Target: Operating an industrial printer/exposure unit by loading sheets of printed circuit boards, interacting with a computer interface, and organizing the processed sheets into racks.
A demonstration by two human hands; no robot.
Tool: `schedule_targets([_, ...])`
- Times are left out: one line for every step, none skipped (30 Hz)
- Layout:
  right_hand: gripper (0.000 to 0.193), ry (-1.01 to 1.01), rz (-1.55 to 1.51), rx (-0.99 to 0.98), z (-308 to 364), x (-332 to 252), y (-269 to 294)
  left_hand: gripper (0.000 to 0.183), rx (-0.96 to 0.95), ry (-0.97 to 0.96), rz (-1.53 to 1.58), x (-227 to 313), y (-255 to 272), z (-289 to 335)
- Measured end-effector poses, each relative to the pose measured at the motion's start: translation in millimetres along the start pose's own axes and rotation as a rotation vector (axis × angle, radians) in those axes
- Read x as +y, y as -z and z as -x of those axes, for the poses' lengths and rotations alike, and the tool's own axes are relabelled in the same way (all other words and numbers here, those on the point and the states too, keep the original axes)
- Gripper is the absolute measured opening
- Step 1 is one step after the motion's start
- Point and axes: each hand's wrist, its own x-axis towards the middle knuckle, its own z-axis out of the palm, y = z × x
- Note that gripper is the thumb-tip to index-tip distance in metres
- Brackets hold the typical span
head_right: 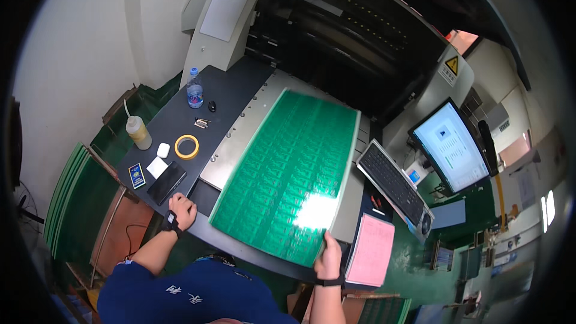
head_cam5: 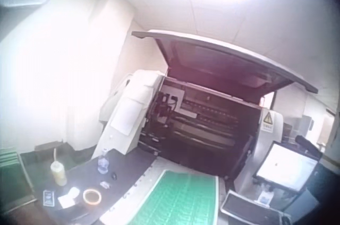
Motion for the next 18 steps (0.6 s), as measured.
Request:
schedule_targets([0.03, -0.038, 0.004, -0.018, -30, 2, -6, 0.009, -0.008, 0.012, 0.019, 0, 3, -1])
schedule_targets([0.026, -0.115, 0.034, -0.005, -47, -8, -37, 0.008, 0.009, 0.019, 0.022, -2, 5, 2])
schedule_targets([0.023, -0.19, 0.069, 0.009, -59, -17, -65, 0.008, 0.006, 0.052, 0.019, -2, 8, 2])
schedule_targets([0.023, -0.199, 0.092, 0.004, -90, -8, -60, 0.008, -0.013, 0.055, 0.044, 1, 11, -1])
schedule_targets([0.021, -0.163, 0.076, 0.013, -137, 5, -42, 0.009, -0.03, 0.04, 0.081, 6, 11, -7])
schedule_targets([0.019, -0.137, 0.065, 0.011, -173, 15, -35, 0.008, -0.022, 0.037, 0.09, 7, 11, -10])
schedule_targets([0.019, -0.149, 0.086, -0.002, -189, 20, -45, 0.008, -0.018, 0.064, 0.087, 6, 12, -12])
schedule_targets([0.016, -0.111, 0.185, 0.015, -204, 23, -54, 0.007, -0.026, 0.066, 0.103, 6, 13, -14])
schedule_targets([0.013, -0.08, 0.286, 0.028, -210, 28, -66, 0.006, -0.038, 0.077, 0.113, 5, 17, -10])
schedule_targets([0.018, -0.066, 0.606, 0.075, -211, 34, -74, 0.006, -0.039, 0.105, 0.107, 5, 18, -6])
schedule_targets([0.03, 0.142, 0.755, 0.052, -220, 51, -64, 0.006, -0.035, 0.086, 0.121, 8, 18, -11])
schedule_targets([0.034, 0.305, 1.06, 0.014, -218, 61, -72, 0.006, -0.029, 0.088, 0.116, 5, 17, -12])
schedule_targets([0.039, 0.482, 1.358, -0.021, -215, 68, -78, 0.006, -0.022, 0.104, 0.113, 3, 16, -13])
schedule_targets([0.046, 0.542, 1.54, -0.01, -208, 77, -81, 0.006, -0.043, 0.112, 0.122, 2, 14, -10])
schedule_targets([0.053, 0.604, 1.719, 0.005, -203, 85, -83, 0.005, -0.065, 0.117, 0.132, 2, 12, -11])
schedule_targets([0.055, 0.527, 1.691, -0.05, -187, 85, -93, 0.005, -0.063, 0.128, 0.121, 2, 12, -9])
schedule_targets([0.055, 0.622, 1.721, -0.063, -187, 91, -88, 0.005, -0.068, 0.14, 0.126, 2, 13, -8])
schedule_targets([0.054, 0.645, 1.75, -0.09, -185, 90, -88, 0.005, -0.056, 0.129, 0.114, 2, 14, -8])
